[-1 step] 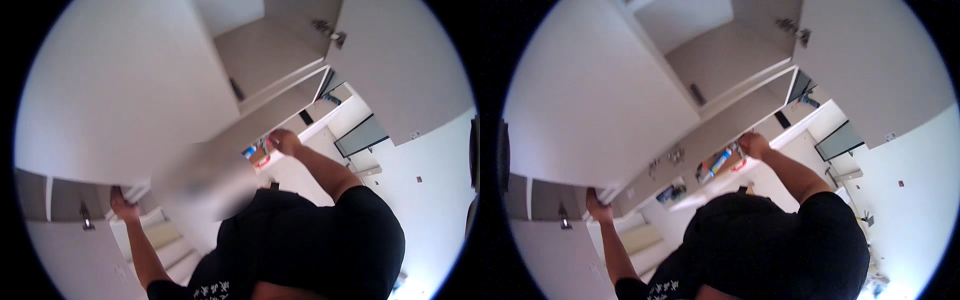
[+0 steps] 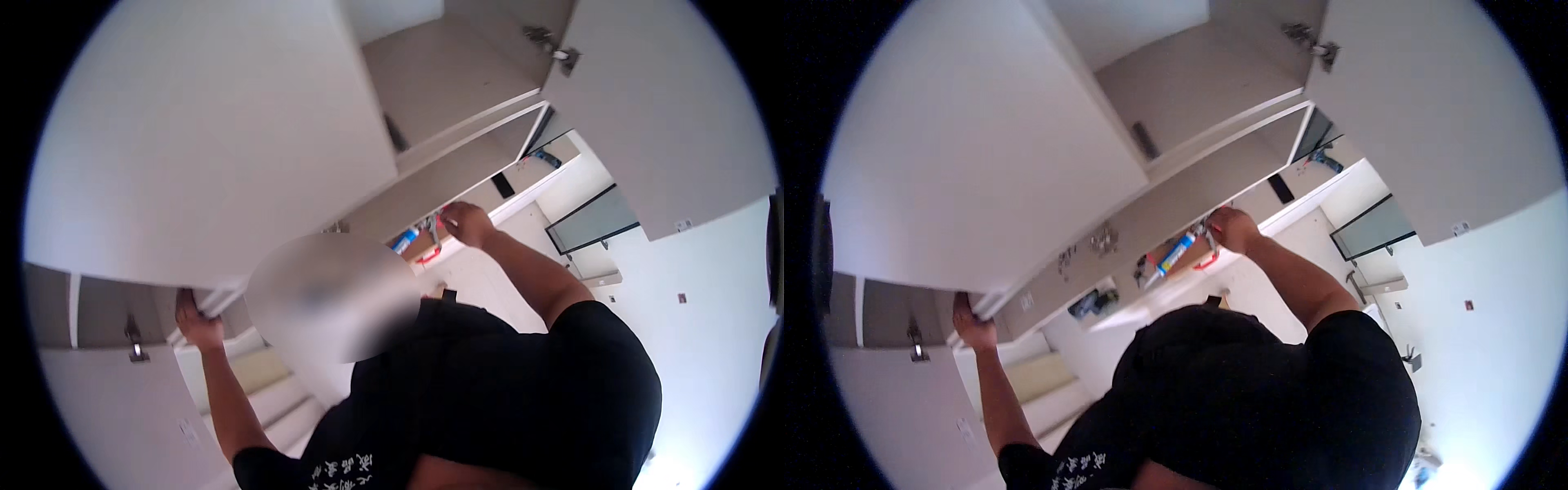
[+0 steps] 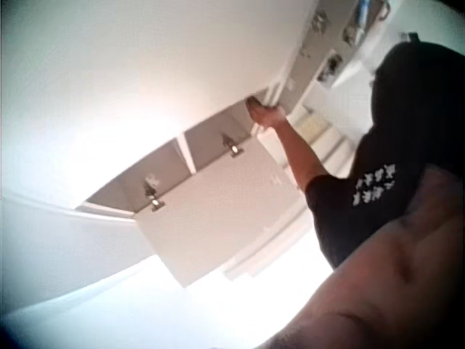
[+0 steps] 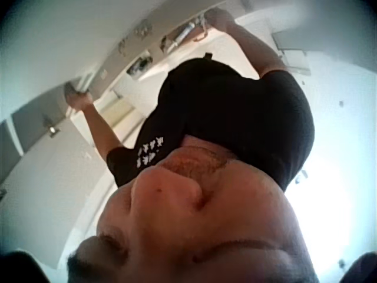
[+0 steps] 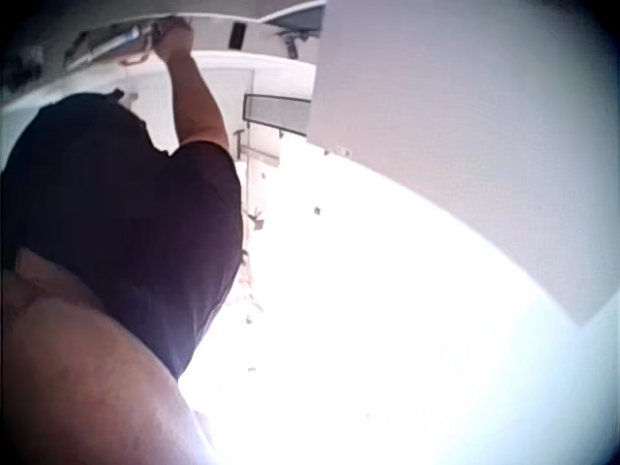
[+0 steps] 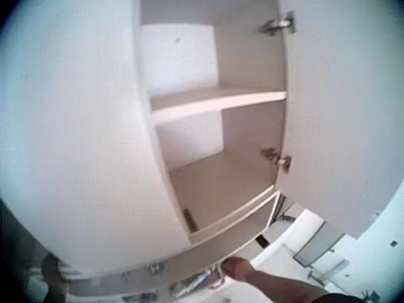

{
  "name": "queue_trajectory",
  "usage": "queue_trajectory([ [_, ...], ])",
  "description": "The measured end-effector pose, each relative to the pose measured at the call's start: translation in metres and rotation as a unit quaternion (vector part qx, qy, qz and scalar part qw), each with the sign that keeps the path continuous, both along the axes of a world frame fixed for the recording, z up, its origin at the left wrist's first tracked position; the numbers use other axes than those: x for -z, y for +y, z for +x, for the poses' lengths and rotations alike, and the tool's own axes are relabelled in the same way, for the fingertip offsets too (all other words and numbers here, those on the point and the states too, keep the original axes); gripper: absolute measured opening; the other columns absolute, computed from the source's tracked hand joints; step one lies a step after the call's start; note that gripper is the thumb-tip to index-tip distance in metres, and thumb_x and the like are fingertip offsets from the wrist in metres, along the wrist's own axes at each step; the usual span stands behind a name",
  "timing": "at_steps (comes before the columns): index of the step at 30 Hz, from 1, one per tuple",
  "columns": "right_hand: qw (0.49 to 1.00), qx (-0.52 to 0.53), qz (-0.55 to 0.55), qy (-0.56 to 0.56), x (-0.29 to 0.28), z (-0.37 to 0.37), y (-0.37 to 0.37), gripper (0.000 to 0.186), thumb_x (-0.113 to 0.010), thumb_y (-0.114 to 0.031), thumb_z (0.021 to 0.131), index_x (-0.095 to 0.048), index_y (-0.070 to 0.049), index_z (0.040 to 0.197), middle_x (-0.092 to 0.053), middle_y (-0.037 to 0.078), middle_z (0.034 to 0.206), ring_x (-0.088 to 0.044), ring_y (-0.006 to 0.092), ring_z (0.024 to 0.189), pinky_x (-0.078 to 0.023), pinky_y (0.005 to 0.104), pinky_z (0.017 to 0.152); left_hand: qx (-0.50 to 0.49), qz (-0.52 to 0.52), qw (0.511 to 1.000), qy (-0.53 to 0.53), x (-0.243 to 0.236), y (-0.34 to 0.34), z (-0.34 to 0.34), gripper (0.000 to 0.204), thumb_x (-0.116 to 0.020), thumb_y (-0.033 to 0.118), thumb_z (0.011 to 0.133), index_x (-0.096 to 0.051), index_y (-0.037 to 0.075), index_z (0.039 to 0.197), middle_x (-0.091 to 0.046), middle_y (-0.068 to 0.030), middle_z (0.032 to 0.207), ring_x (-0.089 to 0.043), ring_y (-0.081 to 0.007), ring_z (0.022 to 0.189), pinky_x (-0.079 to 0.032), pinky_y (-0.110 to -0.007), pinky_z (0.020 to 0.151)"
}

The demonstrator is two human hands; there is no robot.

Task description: The person installs hinges and internal hardware into a white wall cabinet by hand, attaches and aligns a cabinet door, and then picks up a caulking gun and a small wooden step stool.

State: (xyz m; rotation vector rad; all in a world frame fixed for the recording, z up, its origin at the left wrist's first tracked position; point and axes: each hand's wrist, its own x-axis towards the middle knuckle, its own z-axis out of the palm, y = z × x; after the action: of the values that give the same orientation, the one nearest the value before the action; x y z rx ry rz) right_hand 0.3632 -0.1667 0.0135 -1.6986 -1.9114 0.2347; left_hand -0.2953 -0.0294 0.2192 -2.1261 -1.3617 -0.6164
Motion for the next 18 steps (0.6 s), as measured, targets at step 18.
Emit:
queue_trajectory([
  [18, 0.994, -0.089, -0.047, -0.048, -0.004, -0.175, 0.169, 0.032, -0.067, -0.025, 0.086, -0.070, -0.012, 0.115, -0.070, 0.015, 0.115, -0.065, 0.0366, 0.112, -0.053, 0.0515, 0.096, -0.068, -0.016, 0.997, -0.040, -0.008, -0.003, 0.010, 0.058, -0.074, 0.012, 0.075, -0.063, 0.009, 0.132, -0.065, -0.0135, 0.137, -0.060, -0.0337, 0.129, -0.046, -0.047, 0.109],
])
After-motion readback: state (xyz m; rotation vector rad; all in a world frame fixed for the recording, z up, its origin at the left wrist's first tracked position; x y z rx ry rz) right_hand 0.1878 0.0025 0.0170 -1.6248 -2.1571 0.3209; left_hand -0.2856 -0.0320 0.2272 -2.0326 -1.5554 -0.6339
